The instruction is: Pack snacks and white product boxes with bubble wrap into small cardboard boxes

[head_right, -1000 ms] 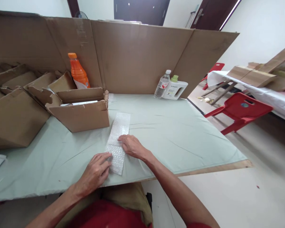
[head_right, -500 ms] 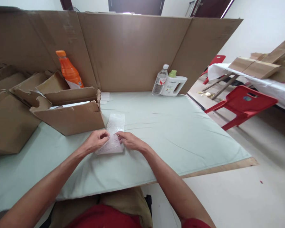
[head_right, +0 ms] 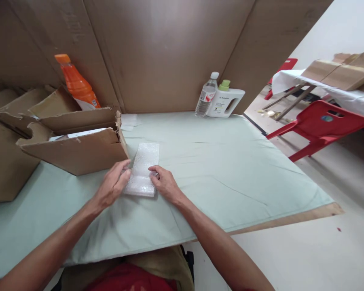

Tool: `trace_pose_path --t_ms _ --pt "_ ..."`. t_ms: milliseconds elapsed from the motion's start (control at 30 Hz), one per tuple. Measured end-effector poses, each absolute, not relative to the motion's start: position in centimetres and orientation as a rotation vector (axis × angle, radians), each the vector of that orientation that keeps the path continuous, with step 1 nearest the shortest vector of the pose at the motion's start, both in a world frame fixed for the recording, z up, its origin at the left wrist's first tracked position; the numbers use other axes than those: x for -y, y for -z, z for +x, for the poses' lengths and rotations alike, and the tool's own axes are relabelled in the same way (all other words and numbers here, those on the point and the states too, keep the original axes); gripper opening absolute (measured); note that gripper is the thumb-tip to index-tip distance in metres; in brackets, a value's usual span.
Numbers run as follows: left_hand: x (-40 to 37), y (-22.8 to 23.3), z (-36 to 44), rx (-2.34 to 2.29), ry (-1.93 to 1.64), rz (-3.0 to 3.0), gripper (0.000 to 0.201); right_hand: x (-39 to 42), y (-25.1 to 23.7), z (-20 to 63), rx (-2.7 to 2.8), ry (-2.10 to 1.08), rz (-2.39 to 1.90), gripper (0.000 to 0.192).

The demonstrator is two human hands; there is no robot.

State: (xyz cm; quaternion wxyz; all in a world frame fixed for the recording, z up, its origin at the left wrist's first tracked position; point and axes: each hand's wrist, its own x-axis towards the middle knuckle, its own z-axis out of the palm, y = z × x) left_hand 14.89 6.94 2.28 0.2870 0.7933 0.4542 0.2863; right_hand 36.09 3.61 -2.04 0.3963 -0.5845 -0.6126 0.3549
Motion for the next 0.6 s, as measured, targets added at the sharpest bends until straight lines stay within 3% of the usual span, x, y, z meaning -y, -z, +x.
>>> trace_pose_path --t_ms 100,200,367,533,600 --pt "-4.1 -1.4 14.0 -1.062 -0.913 2.497 0.035 -3.9 2.4 36.3 1.550 -0.873 -1.467 0.030" --pt "-3.4 -0.8 14.0 -0.882 -0.599 2.737 0.041 -4.1 2.2 36.3 1.580 -0.842 -1.471 0.030" --pt "-5.0 -1.3 14.7 -0.918 -0.200 2.744 0.036 -2.0 -0.3 36.8 1.767 -0.499 -1.509 0.031" --pt "-5.5 -1.3 15.2 -0.932 -0.214 2.691 0.034 0.9 -1.8 36.2 2.275 -0.246 -1.452 0.053" --pt "-5.5 -1.2 15.3 -0.979 -0.267 2.639 0.035 0.9 -1.3 35.5 2.388 -0.229 -1.522 0.049"
